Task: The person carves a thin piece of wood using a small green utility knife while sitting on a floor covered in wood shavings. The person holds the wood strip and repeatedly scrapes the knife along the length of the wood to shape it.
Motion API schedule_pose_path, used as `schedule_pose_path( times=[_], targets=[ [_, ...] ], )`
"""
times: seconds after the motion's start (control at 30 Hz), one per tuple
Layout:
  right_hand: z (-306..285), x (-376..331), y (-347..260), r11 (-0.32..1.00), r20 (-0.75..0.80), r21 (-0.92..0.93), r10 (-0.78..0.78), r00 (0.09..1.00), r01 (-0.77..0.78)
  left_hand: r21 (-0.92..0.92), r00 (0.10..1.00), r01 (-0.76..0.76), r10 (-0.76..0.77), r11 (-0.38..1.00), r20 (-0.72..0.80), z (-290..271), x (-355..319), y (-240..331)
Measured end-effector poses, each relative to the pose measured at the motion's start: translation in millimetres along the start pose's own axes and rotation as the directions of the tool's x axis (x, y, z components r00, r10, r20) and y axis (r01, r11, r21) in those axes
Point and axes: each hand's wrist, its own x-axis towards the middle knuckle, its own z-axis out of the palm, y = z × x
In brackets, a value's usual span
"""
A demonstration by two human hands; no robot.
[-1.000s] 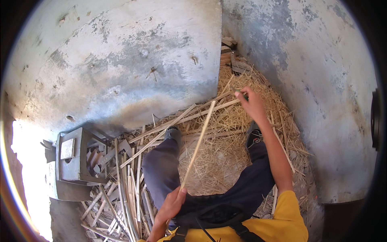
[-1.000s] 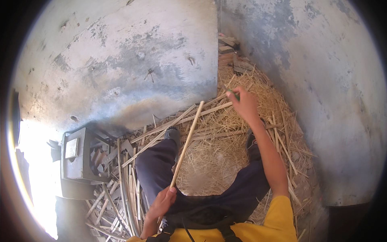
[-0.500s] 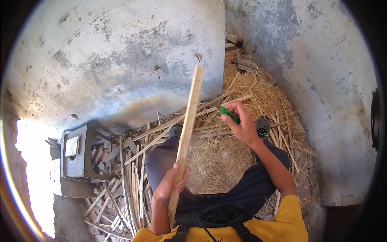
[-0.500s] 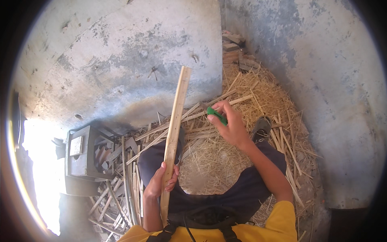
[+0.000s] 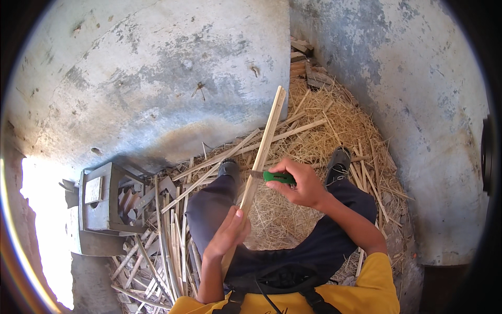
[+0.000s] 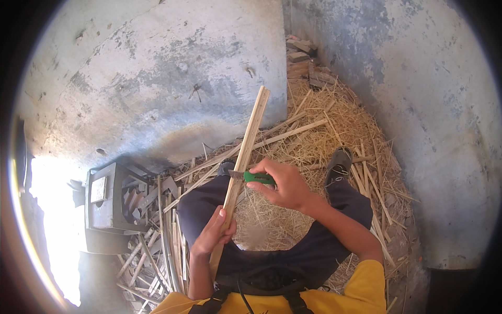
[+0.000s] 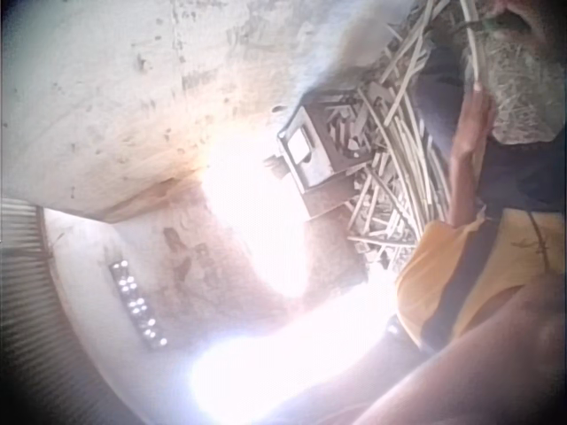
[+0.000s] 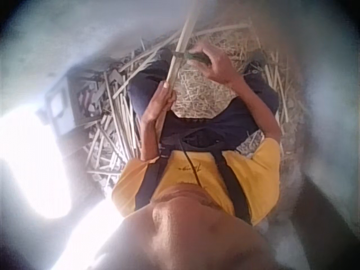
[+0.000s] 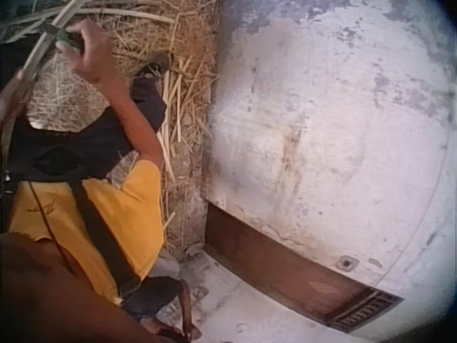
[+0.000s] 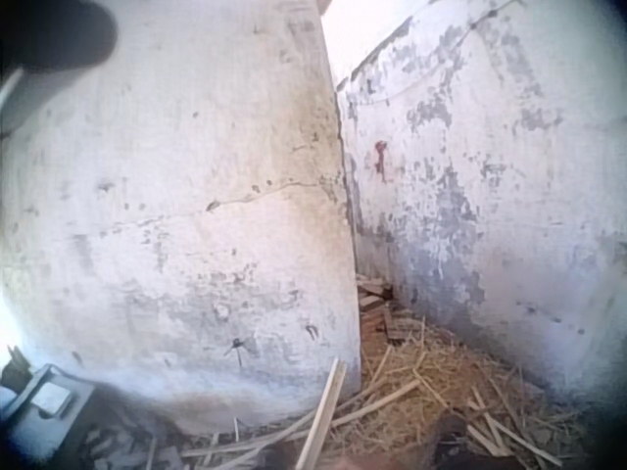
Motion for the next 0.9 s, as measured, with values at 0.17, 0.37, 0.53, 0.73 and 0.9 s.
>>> schedule_pose_path(
  times=[0.17,0.37,0.53,0.73,0.9],
  targets=[
    [11,-5,-4,0.985,0.025,-0.103,-0.136,0.990,0.138,0.195,0.963,-0.148,0.187,0.969,-0.195,9,2,-6],
    [20,-9,-16,0.973,0.018,-0.191,-0.125,0.992,0.126,0.511,0.918,-0.116,0.288,0.852,-0.272,19,-4,15],
    [24,-9,-12,0.962,-0.034,-0.212,-0.183,0.982,0.172,0.633,0.885,-0.088,0.352,0.769,-0.305,28,-5,20],
    [22,-7,-12,0.957,-0.046,-0.220,-0.206,0.978,0.191,0.740,0.853,-0.045,0.411,0.672,-0.321,33,-5,18],
    [22,-4,-9,0.955,-0.070,-0.222,-0.218,0.973,0.198,0.790,0.856,-0.046,0.432,0.612,-0.285,31,-2,18]
  ],
)
